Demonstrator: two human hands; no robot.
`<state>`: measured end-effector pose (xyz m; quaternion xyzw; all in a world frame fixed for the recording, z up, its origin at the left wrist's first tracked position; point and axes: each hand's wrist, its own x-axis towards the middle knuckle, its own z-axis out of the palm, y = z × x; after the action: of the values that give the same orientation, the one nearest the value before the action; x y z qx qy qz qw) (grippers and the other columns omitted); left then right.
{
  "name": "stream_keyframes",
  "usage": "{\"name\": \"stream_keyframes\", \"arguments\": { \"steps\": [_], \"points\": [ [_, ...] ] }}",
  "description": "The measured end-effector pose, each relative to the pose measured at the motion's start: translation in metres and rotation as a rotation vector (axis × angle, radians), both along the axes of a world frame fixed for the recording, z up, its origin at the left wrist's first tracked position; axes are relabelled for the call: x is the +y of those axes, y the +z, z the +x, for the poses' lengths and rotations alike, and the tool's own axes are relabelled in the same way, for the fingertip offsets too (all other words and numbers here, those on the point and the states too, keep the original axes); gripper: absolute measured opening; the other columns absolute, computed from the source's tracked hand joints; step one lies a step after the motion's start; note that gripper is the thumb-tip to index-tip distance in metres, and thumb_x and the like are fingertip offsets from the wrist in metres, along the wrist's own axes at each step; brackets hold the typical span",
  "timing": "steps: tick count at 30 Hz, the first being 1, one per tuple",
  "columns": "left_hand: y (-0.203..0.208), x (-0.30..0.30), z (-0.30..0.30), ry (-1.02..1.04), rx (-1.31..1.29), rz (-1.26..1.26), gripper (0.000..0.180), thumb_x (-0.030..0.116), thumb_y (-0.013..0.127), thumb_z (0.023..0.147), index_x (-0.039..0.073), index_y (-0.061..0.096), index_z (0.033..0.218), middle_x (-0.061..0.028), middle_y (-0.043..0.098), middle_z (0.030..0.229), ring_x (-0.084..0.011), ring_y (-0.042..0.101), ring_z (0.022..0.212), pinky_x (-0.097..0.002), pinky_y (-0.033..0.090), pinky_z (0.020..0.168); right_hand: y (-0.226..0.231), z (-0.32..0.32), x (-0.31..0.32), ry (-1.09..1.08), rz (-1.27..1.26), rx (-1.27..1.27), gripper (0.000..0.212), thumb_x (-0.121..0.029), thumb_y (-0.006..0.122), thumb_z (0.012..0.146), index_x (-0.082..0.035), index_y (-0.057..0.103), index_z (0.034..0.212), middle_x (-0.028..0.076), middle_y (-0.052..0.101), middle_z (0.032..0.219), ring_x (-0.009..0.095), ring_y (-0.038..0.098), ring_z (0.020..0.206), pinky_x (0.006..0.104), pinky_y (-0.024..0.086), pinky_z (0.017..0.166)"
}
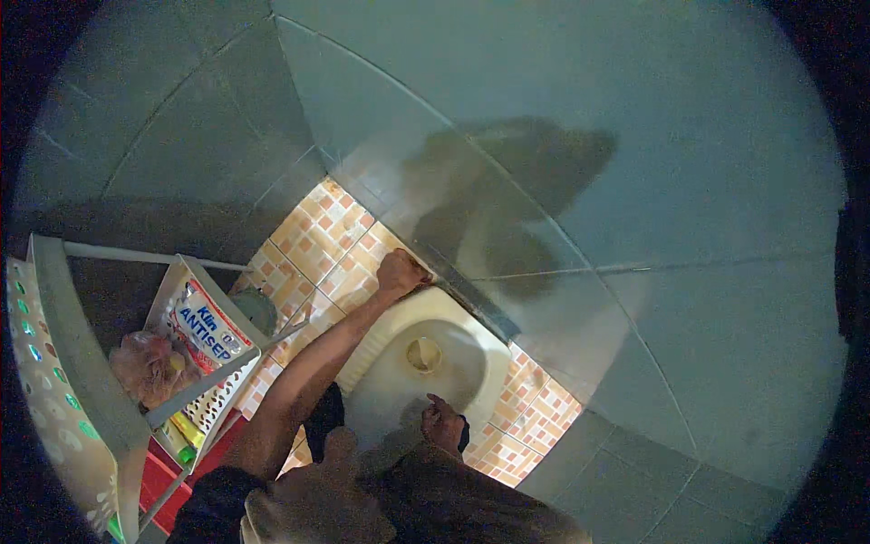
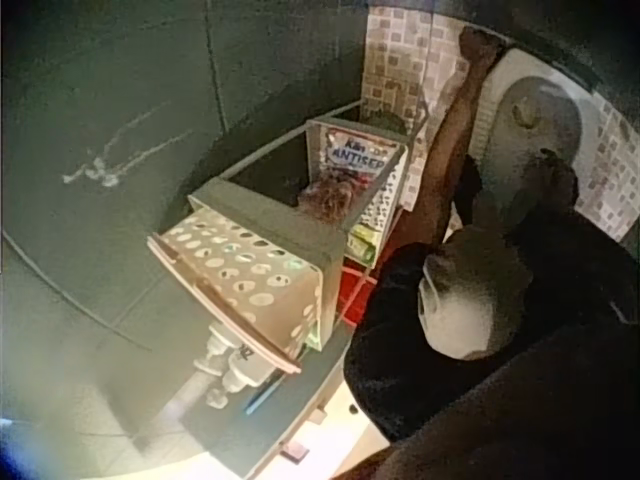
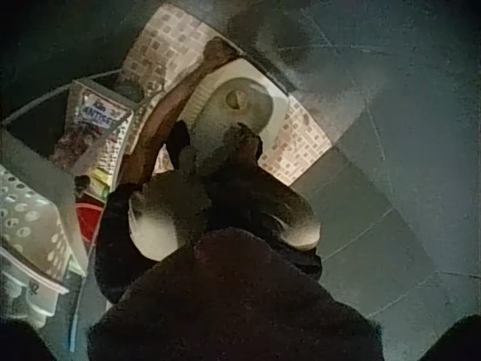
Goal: The person applies a sealant or adhesive around the joint where a squat toilet meets the tiled floor using their hands.
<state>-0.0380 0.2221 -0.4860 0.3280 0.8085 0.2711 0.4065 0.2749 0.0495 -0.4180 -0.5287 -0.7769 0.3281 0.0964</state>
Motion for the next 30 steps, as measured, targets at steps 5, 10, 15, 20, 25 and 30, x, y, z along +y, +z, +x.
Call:
{"name": "stream_keyframes", "arguments": {
  "steps": [5, 10, 15, 20, 25, 30],
  "points": [
    [0.012, 0.007, 0.007, 0.017, -0.059, 0.092, 0.021, 0.027, 0.08, 0.066, 0.011, 0.077, 0.079, -0.0122, 0.073, 0.078, -0.0277, 0.071, 0.076, -0.0395, 0.055, 0.072, -0.006, 0.007, -0.002, -0.03, 0.014, 0.032, 0.033, -0.011, 0.066, 0.082, -0.016, 0.07, 0.115, 0.01, 0.068, 0.077, 0.023, 0.063, 0.053, 0.036, 0.052, 0.057],
    [0.007, -0.005, 0.003, -0.124, -0.031, 0.263, 0.014, 0.015, 0.076, 0.07, 0.009, 0.077, 0.083, -0.0117, 0.074, 0.08, -0.0255, 0.072, 0.077, -0.0387, 0.056, 0.075, 0.033, -0.02, 0.004, -0.024, -0.001, 0.028, 0.031, -0.011, 0.066, 0.082, -0.016, 0.071, 0.112, 0.01, 0.068, 0.075, 0.023, 0.063, 0.053, 0.0365, 0.053, 0.057],
    [0.009, -0.013, 0.008, -0.184, -0.154, 0.513, 0.017, 0.011, 0.071, 0.079, 0.008, 0.076, 0.095, -0.0127, 0.074, 0.091, -0.0283, 0.071, 0.084, -0.0387, 0.056, 0.082, 0.007, -0.006, 0.001, -0.014, 0.054, 0.009, 0.03, -0.012, 0.065, 0.083, -0.014, 0.071, 0.112, 0.012, 0.069, 0.076, 0.024, 0.065, 0.058, 0.0378, 0.054, 0.059],
    [0.035, -0.014, 0.006, -0.523, 0.191, 0.587, 0.022, 0.012, 0.062, 0.085, 0.01, 0.075, 0.103, -0.0118, 0.071, 0.1, -0.0304, 0.067, 0.099, -0.0411, 0.053, 0.09, 0.011, -0.004, 0.002, -0.024, 0.002, -0.018, 0.029, -0.012, 0.065, 0.083, -0.015, 0.071, 0.111, 0.014, 0.07, 0.079, 0.029, 0.068, 0.063, 0.0395, 0.055, 0.061],
    [0.008, -0.007, 0.004, -0.73, 0.316, 0.606, 0.025, 0.016, 0.058, 0.087, 0.011, 0.074, 0.105, -0.0094, 0.071, 0.103, -0.0299, 0.067, 0.099, -0.0425, 0.051, 0.092, 0.009, -0.009, 0.0, -0.078, 0.012, 0.03, 0.029, -0.016, 0.065, 0.084, -0.018, 0.071, 0.112, 0.012, 0.072, 0.081, 0.028, 0.068, 0.061, 0.0391, 0.055, 0.06],
    [0.016, -0.014, -0.004, -0.768, 0.397, 0.489, 0.025, 0.017, 0.057, 0.087, 0.012, 0.074, 0.104, -0.0081, 0.069, 0.107, -0.0296, 0.067, 0.099, -0.043, 0.05, 0.094, 0.043, -0.023, 0.007, -0.058, -0.131, -0.083, 0.03, -0.019, 0.065, 0.084, -0.018, 0.071, 0.114, 0.011, 0.072, 0.083, 0.028, 0.068, 0.062, 0.0392, 0.055, 0.061]
  ]
}}
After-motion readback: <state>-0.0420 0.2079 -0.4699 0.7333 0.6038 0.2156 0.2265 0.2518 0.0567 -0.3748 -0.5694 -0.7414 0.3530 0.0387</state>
